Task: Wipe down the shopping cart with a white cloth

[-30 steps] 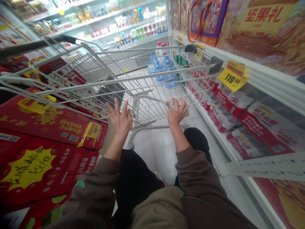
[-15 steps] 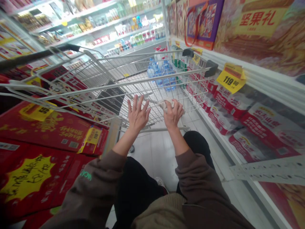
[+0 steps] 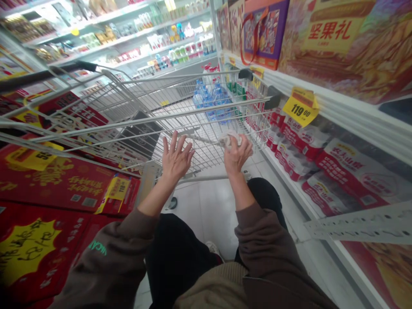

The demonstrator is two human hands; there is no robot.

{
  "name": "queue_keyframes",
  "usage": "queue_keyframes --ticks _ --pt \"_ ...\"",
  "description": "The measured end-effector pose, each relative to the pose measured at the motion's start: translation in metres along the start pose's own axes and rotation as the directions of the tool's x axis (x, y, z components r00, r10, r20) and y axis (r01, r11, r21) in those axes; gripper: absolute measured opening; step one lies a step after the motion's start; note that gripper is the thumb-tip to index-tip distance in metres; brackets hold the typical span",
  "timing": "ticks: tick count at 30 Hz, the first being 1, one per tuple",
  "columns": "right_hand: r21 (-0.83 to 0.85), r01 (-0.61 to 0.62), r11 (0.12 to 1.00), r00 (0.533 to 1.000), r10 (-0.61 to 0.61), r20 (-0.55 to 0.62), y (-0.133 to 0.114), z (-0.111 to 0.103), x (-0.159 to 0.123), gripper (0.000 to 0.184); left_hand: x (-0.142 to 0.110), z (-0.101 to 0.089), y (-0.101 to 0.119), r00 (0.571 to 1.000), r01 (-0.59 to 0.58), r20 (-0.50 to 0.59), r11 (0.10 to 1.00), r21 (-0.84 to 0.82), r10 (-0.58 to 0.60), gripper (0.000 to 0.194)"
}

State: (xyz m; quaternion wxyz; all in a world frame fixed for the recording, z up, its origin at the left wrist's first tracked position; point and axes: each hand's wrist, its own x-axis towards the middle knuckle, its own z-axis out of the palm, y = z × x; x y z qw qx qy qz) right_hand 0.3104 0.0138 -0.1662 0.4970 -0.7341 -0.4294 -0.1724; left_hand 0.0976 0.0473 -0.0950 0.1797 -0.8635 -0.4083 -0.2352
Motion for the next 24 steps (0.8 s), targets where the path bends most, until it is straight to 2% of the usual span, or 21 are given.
queue_keyframes --ticks 2,3,4,5,7,8,9,11,13,14,15,17,19,20,21,24 --pt "0.051 0.193 0.98 0.975 -0.197 0.106 -0.001 -0.004 -0.003 0.03 -0.003 -0.001 0.002 1.0 0.029 -0.009 1.0 -0.011 -0.029 0.034" --pt "0.067 0.249 0.966 0.955 -0.257 0.148 -0.001 -0.006 -0.004 0.03 -0.005 -0.002 0.003 0.999 0.041 -0.014 0.999 -0.02 -0.041 0.033" --pt "0.066 0.255 0.965 0.951 -0.263 0.164 0.0 -0.007 -0.004 0.03 -0.007 -0.002 0.004 0.998 0.052 -0.021 0.998 -0.028 -0.052 0.033" --pt "0.049 0.21 0.976 0.965 -0.215 0.15 0.001 -0.008 -0.004 0.029 -0.009 -0.003 0.005 0.998 0.062 -0.028 0.997 -0.035 -0.063 0.033" --pt "0.009 0.03 1.0 0.999 -0.03 0.044 0.002 -0.01 -0.003 0.028 -0.015 -0.004 0.011 0.995 0.086 -0.047 0.995 -0.045 -0.088 0.037" --pt "0.005 -0.041 0.999 0.999 0.041 -0.009 0.002 -0.011 -0.003 0.028 -0.018 -0.003 0.015 0.993 0.097 -0.057 0.994 -0.05 -0.1 0.04" --pt "0.012 -0.06 0.998 0.998 0.06 -0.034 0.001 -0.012 -0.003 0.029 -0.02 -0.002 0.02 0.992 0.105 -0.065 0.993 -0.054 -0.109 0.044" --pt "0.034 0.051 0.998 0.999 -0.051 0.015 0.0 -0.013 -0.004 0.028 -0.025 0.002 0.031 0.992 0.105 -0.067 0.992 -0.069 -0.109 0.049" --pt "0.048 0.188 0.981 0.976 -0.192 0.105 0.003 -0.013 -0.004 0.027 -0.027 0.007 0.041 0.995 0.087 -0.048 0.993 -0.083 -0.091 0.051" --pt "0.038 0.197 0.98 0.972 -0.201 0.119 0.006 -0.013 -0.003 0.026 -0.028 0.01 0.045 0.996 0.08 -0.038 0.993 -0.088 -0.084 0.051" --pt "0.013 0.152 0.988 0.984 -0.153 0.097 0.011 -0.012 0.0 0.025 -0.029 0.012 0.048 0.996 0.077 -0.028 0.993 -0.09 -0.08 0.05" --pt "-0.041 -0.05 0.998 0.998 0.048 -0.041 0.023 -0.011 0.007 0.025 -0.03 0.017 0.051 0.996 0.084 -0.021 0.992 -0.093 -0.086 0.05" --pt "-0.055 -0.213 0.975 0.963 0.2 -0.182 0.033 -0.009 0.014 0.027 -0.03 0.02 0.053 0.995 0.097 -0.028 0.99 -0.102 -0.101 0.049" --pt "-0.051 -0.229 0.972 0.954 0.214 -0.212 0.037 -0.009 0.016 0.029 -0.029 0.021 0.053 0.994 0.099 -0.035 0.989 -0.109 -0.104 0.049" --pt "-0.043 -0.195 0.98 0.962 0.183 -0.201 0.04 -0.009 0.017 0.03 -0.027 0.021 0.054 0.994 0.095 -0.045 0.988 -0.118 -0.101 0.049" --pt "-0.013 -0.026 1.0 0.997 0.025 -0.071 0.045 -0.01 0.018 0.034 -0.011 0.011 0.058 0.993 0.058 -0.089 0.987 -0.147 -0.072 0.05"
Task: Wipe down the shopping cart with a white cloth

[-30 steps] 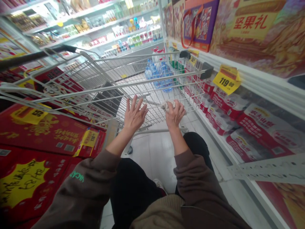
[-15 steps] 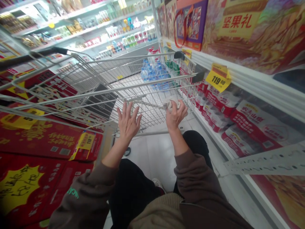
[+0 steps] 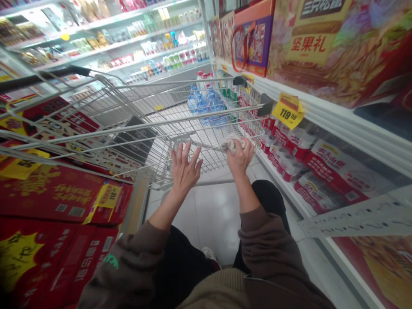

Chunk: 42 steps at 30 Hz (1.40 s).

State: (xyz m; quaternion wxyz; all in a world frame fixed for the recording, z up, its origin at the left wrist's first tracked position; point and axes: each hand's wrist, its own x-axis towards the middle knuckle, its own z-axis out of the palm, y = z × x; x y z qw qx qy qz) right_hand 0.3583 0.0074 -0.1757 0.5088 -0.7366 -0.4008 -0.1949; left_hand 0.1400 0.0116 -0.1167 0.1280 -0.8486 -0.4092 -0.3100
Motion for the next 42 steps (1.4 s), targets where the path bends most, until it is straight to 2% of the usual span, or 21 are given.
queue_keyframes --ticks 2,5,7,10,12,15,17,19,20,22,24,25,26,28,30,32,34,36,39,40,42 --pt "-0.019 -0.073 0.997 0.997 0.073 -0.013 0.004 -0.001 0.002 0.034 0.02 -0.011 0.006 0.999 -0.013 -0.041 1.0 -0.022 0.012 0.053" --pt "-0.046 -0.305 0.951 0.942 0.295 -0.158 0.01 -0.002 0.007 0.035 0.055 -0.03 0.018 0.994 -0.003 -0.106 0.998 -0.06 -0.003 0.056" --pt "-0.015 -0.261 0.965 0.957 0.257 -0.135 0.011 -0.002 0.009 0.037 0.075 -0.036 0.026 0.995 -0.029 -0.097 0.996 -0.086 0.021 0.059" --pt "0.073 -0.075 0.994 0.997 0.075 0.008 0.011 -0.001 0.01 0.039 0.094 -0.033 0.04 0.995 -0.088 -0.047 0.991 -0.1 0.083 0.063" --pt "0.066 -0.141 0.988 0.99 0.141 0.01 0.01 0.0 0.01 0.039 0.101 -0.023 0.049 0.994 -0.108 -0.023 0.99 -0.095 0.107 0.065" --pt "0.013 -0.323 0.946 0.942 0.322 -0.094 0.012 -0.001 0.011 0.039 0.106 -0.009 0.056 0.994 -0.111 -0.016 0.989 -0.096 0.11 0.063" --pt "0.029 -0.244 0.969 0.967 0.245 -0.07 0.012 -0.002 0.011 0.039 0.107 -0.004 0.057 0.995 -0.103 -0.024 0.99 -0.091 0.101 0.062" --pt "0.066 -0.106 0.992 0.994 0.105 0.024 0.012 -0.003 0.01 0.038 0.108 -0.002 0.057 0.995 -0.094 -0.036 0.993 -0.077 0.091 0.061" --pt "0.076 -0.088 0.993 0.995 0.084 0.06 0.012 -0.004 0.01 0.038 0.108 -0.002 0.057 0.995 -0.09 -0.042 0.994 -0.067 0.088 0.06" --pt "0.054 -0.202 0.978 0.978 0.2 0.055 0.013 -0.005 0.011 0.04 0.108 -0.004 0.058 0.995 -0.09 -0.05 0.995 -0.043 0.087 0.06" --pt "0.028 -0.375 0.926 0.926 0.376 -0.026 0.014 -0.006 0.013 0.043 0.109 -0.005 0.059 0.995 -0.093 -0.05 0.995 -0.022 0.092 0.059" --pt "0.031 -0.408 0.912 0.911 0.41 -0.049 0.015 -0.007 0.014 0.044 0.109 -0.006 0.06 0.995 -0.093 -0.048 0.996 -0.016 0.092 0.059" --pt "0.041 -0.386 0.922 0.921 0.387 -0.037 0.016 -0.007 0.015 0.044 0.109 -0.006 0.061 0.995 -0.091 -0.046 0.996 -0.014 0.09 0.058" --pt "0.08 -0.238 0.968 0.97 0.233 0.061 0.019 -0.007 0.016 0.044 0.11 -0.007 0.063 0.996 -0.078 -0.041 0.997 -0.025 0.077 0.058" --pt "0.099 -0.178 0.979 0.978 0.164 0.13 0.025 -0.007 0.017 0.044 0.111 -0.009 0.064 0.997 -0.065 -0.036 0.997 -0.048 0.064 0.058" --pt "0.063 -0.307 0.95 0.95 0.301 0.087 0.033 -0.006 0.02 0.045 0.111 -0.01 0.065 0.997 -0.065 -0.038 0.996 -0.068 0.063 0.058" --pt "0.041 -0.441 0.896 0.897 0.442 -0.006 0.04 -0.006 0.022 0.046 0.111 -0.011 0.065 0.997 -0.07 -0.049 0.995 -0.075 0.067 0.058" --pt "0.058 -0.434 0.899 0.899 0.436 -0.033 0.045 -0.006 0.023 0.048 0.111 -0.011 0.067 0.996 -0.066 -0.061 0.995 -0.078 0.061 0.057" --pt "0.11 -0.297 0.949 0.955 0.291 0.064 0.046 -0.006 0.023 0.047 0.111 -0.01 0.069 0.997 -0.048 -0.069 0.995 -0.09 0.042 0.058" --pt "0.113 -0.296 0.948 0.954 0.287 0.086 0.047 -0.007 0.024 0.047 0.111 -0.01 0.07 0.997 -0.045 -0.072 0.995 -0.092 0.038 0.058" --pt "0.082 -0.381 0.921 0.924 0.377 0.062 0.049 -0.007 0.026 0.048 0.111 -0.01 0.07 0.997 -0.046 -0.071 0.995 -0.09 0.039 0.058"
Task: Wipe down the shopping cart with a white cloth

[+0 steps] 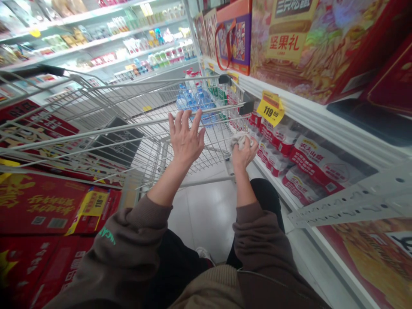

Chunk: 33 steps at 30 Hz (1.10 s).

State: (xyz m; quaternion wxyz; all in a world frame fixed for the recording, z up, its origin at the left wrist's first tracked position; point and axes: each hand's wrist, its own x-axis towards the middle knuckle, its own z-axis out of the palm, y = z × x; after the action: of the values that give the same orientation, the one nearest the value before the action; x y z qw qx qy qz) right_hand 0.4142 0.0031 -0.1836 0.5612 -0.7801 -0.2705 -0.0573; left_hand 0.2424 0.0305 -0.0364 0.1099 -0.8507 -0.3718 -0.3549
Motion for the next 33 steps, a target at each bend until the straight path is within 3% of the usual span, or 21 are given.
queue_keyframes --ticks 3,7,9,11,13,19,22,26,29,33 --pt "-0.025 -0.111 0.993 0.985 0.107 -0.134 0.004 -0.001 0.009 0.049 0.0 -0.002 0.0 1.0 -0.014 0.026 1.0 0.014 0.013 0.057" --pt "-0.004 0.011 1.0 0.998 -0.012 -0.068 0.009 0.0 0.016 0.048 -0.002 -0.002 -0.001 1.0 -0.029 0.01 0.997 0.073 0.029 0.057" --pt "0.003 -0.037 0.999 0.996 0.037 -0.075 0.012 -0.001 0.018 0.048 -0.003 -0.001 -0.001 0.999 -0.043 -0.015 0.994 0.104 0.044 0.057" --pt "0.013 -0.118 0.993 0.981 0.119 -0.152 0.014 -0.001 0.02 0.05 -0.003 0.0 -0.002 0.998 -0.057 -0.023 0.991 0.118 0.06 0.057" --pt "0.036 -0.122 0.992 0.973 0.127 -0.195 0.014 0.0 0.019 0.052 -0.004 0.001 -0.003 0.998 -0.063 -0.018 0.992 0.112 0.065 0.057" --pt "0.093 0.038 0.995 0.999 -0.034 -0.039 -0.002 0.009 -0.009 0.048 -0.005 0.004 0.002 1.0 -0.012 -0.018 0.999 0.05 0.013 0.058" --pt "0.136 0.045 0.99 0.998 -0.038 -0.054 -0.007 0.007 -0.016 0.045 -0.002 0.001 0.002 1.0 -0.013 -0.008 0.999 0.044 0.013 0.058" --pt "0.145 0.028 0.989 0.992 -0.009 -0.129 -0.009 0.003 -0.01 0.054 0.003 -0.013 -0.014 1.0 -0.004 0.025 0.999 0.043 0.003 0.052" --pt "0.095 0.122 0.988 0.993 -0.12 -0.024 -0.01 0.006 -0.014 0.055 0.005 -0.023 -0.032 0.995 0.097 -0.043 0.995 0.032 -0.095 0.051" --pt "0.035 -0.06 0.998 0.998 0.06 -0.011 -0.013 0.008 -0.024 0.046 0.003 -0.025 -0.045 0.99 0.111 -0.086 0.994 0.011 -0.11 0.052"
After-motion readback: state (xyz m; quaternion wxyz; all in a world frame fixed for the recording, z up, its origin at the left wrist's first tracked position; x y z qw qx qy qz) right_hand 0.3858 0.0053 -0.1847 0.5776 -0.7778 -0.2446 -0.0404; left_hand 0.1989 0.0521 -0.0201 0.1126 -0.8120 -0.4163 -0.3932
